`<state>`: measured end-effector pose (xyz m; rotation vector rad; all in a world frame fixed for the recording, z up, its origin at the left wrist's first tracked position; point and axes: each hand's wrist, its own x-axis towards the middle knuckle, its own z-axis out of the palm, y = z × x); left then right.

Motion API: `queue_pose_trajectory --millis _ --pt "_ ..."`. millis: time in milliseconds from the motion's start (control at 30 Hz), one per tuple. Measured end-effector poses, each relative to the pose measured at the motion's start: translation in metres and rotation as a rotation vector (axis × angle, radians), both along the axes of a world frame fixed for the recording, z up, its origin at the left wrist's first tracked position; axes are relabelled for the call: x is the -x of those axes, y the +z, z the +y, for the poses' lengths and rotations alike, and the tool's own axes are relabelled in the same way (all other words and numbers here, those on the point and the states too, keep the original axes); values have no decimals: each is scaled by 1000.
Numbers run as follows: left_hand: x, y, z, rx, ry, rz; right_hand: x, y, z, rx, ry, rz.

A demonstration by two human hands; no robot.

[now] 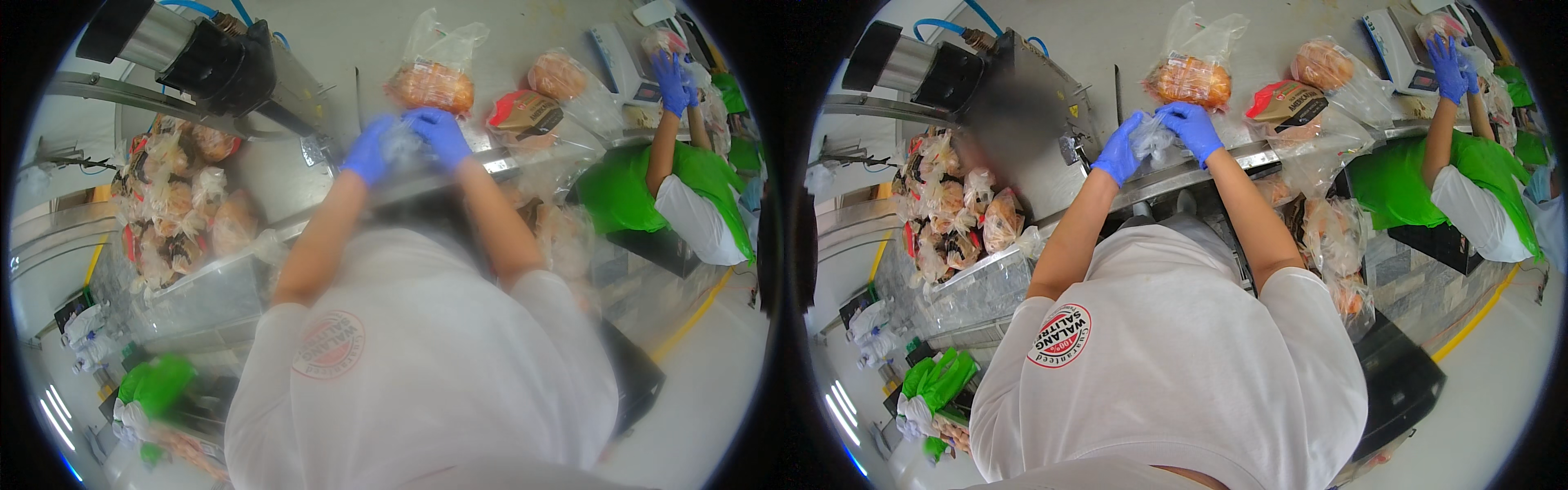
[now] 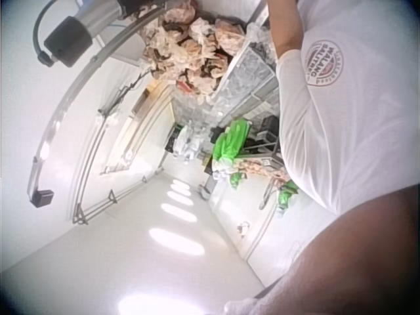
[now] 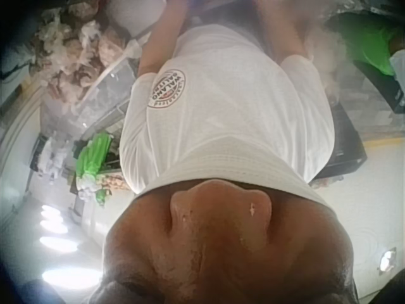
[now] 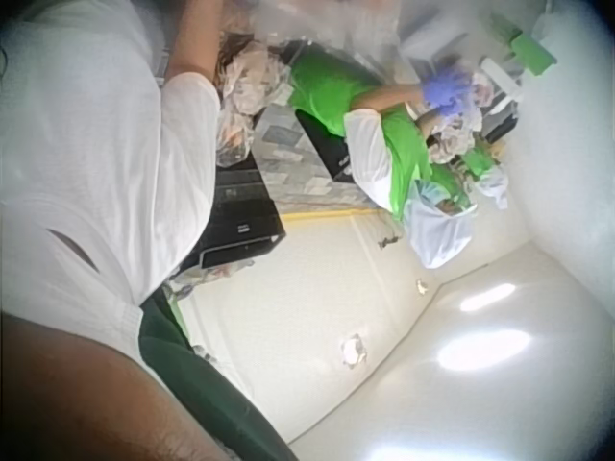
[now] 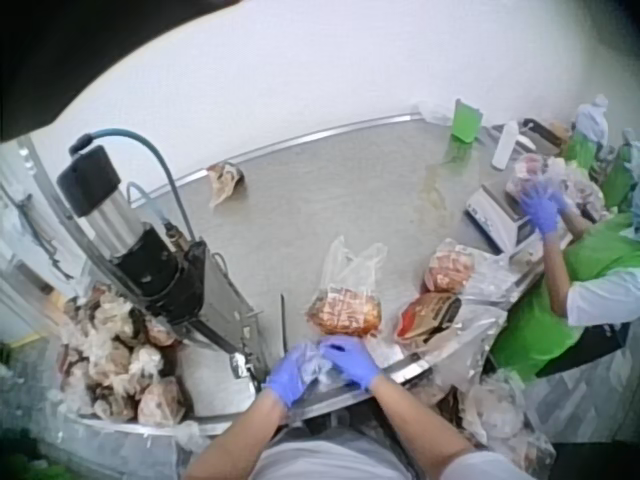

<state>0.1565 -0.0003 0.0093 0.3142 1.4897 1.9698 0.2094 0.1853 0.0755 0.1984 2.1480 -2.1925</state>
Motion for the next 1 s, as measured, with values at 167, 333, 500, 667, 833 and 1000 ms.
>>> queue_pose_trajectory --millis 167,333,500,667,833,1000 --pt "-16 89 19 99 79 -384 2 9 1 403 -250 -184" --pt "0 -11 0 179 79 63 16 -21 -1 780 -249 -105" --pt "5 -33 5 227 61 230 17 -26 -1 1186 -266 -156" --pt "17 -30 5 115 152 182 11 -17 -8 1055 -234 -219" --pt "7 66 18 -13 77 88 1 6 -7 1063 68 -196" --pt "8 80 21 -172 89 -455 6 8 1 1187 -63 -163"
